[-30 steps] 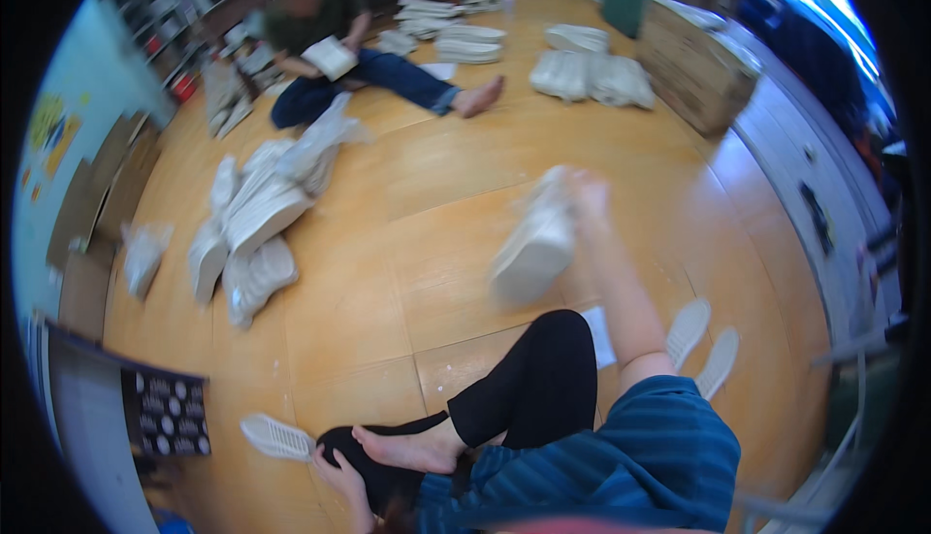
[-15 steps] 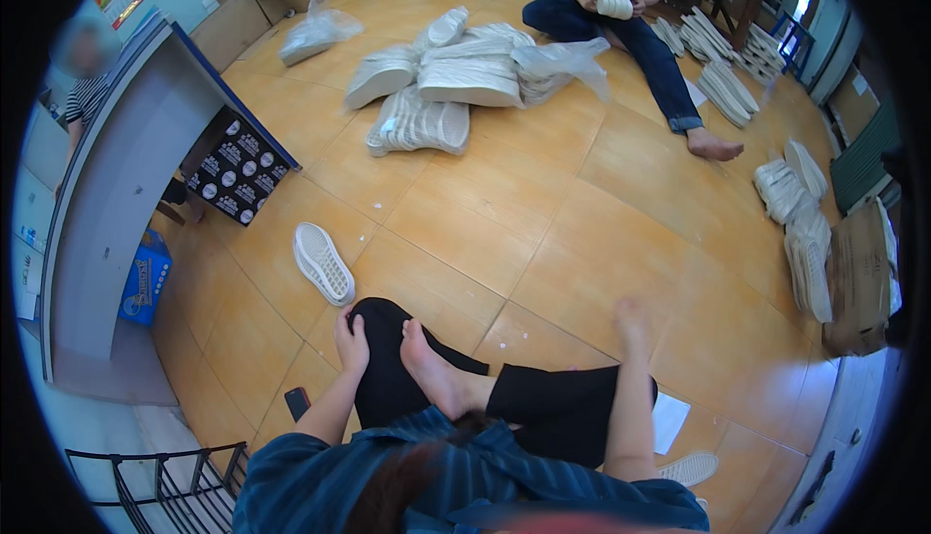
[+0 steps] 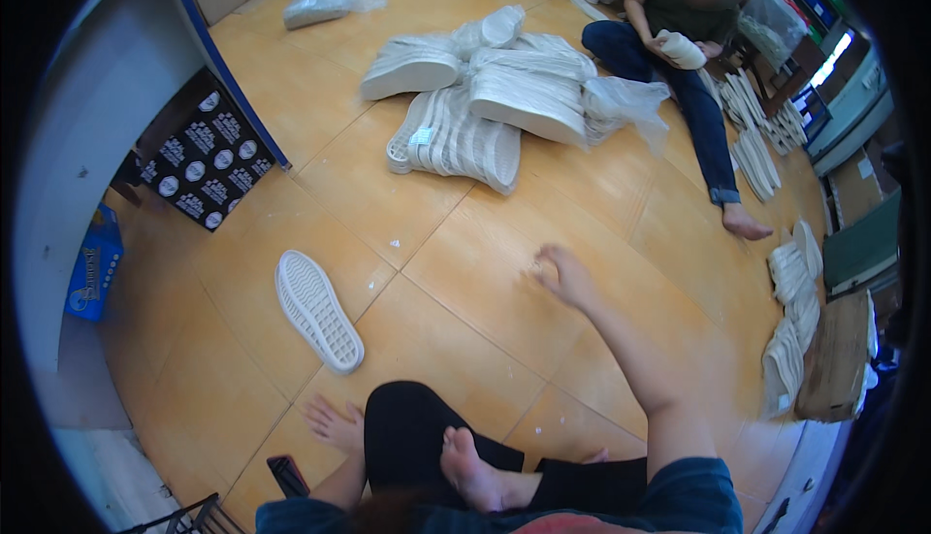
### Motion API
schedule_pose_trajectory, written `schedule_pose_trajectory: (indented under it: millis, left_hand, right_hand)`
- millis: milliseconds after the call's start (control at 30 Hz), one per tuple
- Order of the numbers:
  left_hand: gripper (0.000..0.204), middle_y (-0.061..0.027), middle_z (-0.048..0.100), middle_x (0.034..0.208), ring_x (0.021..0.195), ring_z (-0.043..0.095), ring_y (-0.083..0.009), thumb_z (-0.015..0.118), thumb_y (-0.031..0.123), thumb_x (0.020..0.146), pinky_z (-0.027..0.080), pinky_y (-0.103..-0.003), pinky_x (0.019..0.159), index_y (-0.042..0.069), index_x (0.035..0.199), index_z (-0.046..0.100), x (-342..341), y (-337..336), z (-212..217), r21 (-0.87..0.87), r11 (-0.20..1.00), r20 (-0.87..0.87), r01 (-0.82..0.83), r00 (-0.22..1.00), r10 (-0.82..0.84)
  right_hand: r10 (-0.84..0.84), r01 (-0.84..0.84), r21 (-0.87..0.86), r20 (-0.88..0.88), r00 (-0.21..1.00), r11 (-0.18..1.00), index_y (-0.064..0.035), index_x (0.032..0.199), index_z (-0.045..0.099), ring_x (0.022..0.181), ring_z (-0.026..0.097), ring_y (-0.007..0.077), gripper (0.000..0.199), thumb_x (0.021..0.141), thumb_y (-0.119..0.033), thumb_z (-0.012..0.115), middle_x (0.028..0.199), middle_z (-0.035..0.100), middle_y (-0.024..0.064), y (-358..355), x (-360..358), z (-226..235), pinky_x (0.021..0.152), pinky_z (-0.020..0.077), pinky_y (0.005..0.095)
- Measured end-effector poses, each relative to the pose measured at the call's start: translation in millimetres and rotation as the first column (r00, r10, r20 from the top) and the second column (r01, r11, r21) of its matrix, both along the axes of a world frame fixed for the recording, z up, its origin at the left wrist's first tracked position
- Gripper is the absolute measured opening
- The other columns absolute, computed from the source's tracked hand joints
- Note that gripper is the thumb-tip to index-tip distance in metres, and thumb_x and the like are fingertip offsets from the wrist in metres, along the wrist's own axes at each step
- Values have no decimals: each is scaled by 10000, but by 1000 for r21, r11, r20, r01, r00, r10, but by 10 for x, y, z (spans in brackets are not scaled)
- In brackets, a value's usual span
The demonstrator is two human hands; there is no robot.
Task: The person sits on the floor and unpacks white shoe soles from a plastic bag. They pick up individual soles, turn them over to inspect the tread and surface, and place them into stacks. The person repeats this process, handling the soles one by one and organizing them into piles.
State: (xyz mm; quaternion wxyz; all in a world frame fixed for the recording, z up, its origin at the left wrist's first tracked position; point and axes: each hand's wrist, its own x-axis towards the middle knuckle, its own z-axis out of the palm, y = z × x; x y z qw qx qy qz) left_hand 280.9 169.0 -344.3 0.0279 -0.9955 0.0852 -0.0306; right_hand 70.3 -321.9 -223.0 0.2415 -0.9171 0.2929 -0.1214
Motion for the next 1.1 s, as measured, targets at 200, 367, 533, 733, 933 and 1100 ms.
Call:
schedule_pose_trajectory:
  millis: [200,367,533,733,933,1100]
  left_hand:
    - [777,-203,174,1611,1464,171,-427,362,551,949,152,-558,1152,82,1554,230,-9,1,191,-50,996,33,77,997,-75]
    - [790,-215,168,1609,1465,160,-441,312,570,955,139,-562,1157,51,1545,234,-14,-82,280,-87,993,0,81,997,-81]
    - [777,-226,190,1600,1463,179,-436,297,558,959,135,-559,1163,40,1537,255,14,-122,332,-131,985,50,116,993,-110]
    - [786,-219,186,1604,1468,182,-422,348,539,929,135,-559,1168,58,1543,250,-23,-136,356,-53,995,41,82,996,-80]
    - [816,-211,170,1611,1471,172,-422,437,495,876,145,-564,1165,77,1549,244,-49,-259,500,-73,997,-98,-2,995,-5]
    - [837,-215,151,1613,1474,146,-434,478,494,860,143,-584,1158,82,1549,244,-55,-176,577,-113,991,-195,-69,980,46]
  right_hand:
    - [-36,57,-556,48,998,830,-167,1271,574,1381,364,340,541,769,-237,763,1468,421,130,-1613,2245,233,1102,312,548]
    - [-286,236,-648,29,958,724,-198,1283,538,1383,310,374,637,713,-305,803,1426,430,106,-1904,2942,336,1100,276,597]
    - [-317,311,-606,101,943,732,-159,1184,521,1201,445,328,642,664,-373,831,1241,488,112,-1892,2850,330,950,388,527]
    - [-179,176,-576,52,983,798,-97,1323,455,993,514,328,953,521,-372,889,1031,484,128,-1640,1989,303,841,451,422]
    - [-276,192,-262,-339,899,946,-163,1502,283,1009,593,375,1022,654,-225,851,1144,494,157,-658,750,-83,833,523,469]
    - [-305,317,-60,-480,822,947,-178,1540,216,1134,589,381,899,811,-287,730,1355,506,219,-75,321,-105,904,514,483]
